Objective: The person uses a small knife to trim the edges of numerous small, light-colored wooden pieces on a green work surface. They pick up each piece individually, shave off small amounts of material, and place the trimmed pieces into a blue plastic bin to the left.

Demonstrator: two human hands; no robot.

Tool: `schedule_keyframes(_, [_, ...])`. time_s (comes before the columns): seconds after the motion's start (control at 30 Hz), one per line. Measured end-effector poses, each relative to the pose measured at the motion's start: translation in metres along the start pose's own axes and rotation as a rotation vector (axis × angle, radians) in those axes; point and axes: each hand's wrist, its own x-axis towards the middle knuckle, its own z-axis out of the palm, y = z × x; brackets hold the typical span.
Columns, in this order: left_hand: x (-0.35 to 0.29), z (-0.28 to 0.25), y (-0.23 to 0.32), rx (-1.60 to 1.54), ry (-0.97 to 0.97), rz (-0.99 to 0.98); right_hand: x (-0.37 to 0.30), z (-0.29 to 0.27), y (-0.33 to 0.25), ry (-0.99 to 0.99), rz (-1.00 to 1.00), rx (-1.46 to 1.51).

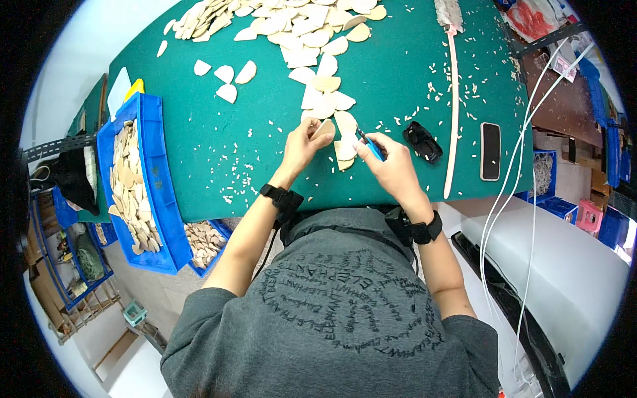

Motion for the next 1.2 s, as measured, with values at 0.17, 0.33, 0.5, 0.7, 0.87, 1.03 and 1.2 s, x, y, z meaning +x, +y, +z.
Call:
schedule_keyframes(0.17, [-0.024, -0.043, 0.071, -0.416, -0.116, -0.118, 0.008, 0.003, -0.011, -0.13, -0.042, -0.064])
schedule_keyframes(0.33, [-0.043, -0.064, 0.104, -0.458, -0.088, -0.047, 0.013, 0.008, -0.025, -0.234, -0.099, 0.122])
schedule_keyframes(0.5, [-0.05, -0.071, 0.104, -0.47, -0.057, -0.005, 0.013, 0.012, -0.033, -0.288, -0.095, 0.101])
schedule_keyframes(0.7, [-0.059, -0.074, 0.103, -0.399, 0.0, 0.032, 0.007, 0.02, -0.042, -0.272, -0.116, 0.072])
schedule_keyframes(0.87, [-0.066, -0.083, 0.102, -0.291, 0.044, 0.067, 0.005, 0.029, -0.047, -0.26, -0.115, -0.007])
schedule_keyframes(1.03, [-0.071, -0.092, 0.093, -0.243, 0.075, 0.111, 0.002, 0.043, -0.049, -0.215, -0.17, -0.025])
schedule_keyframes(1.2, [-0.082, -0.109, 0.089, -0.336, 0.067, 0.022, 0.0, 0.059, -0.051, -0.207, -0.143, 0.029])
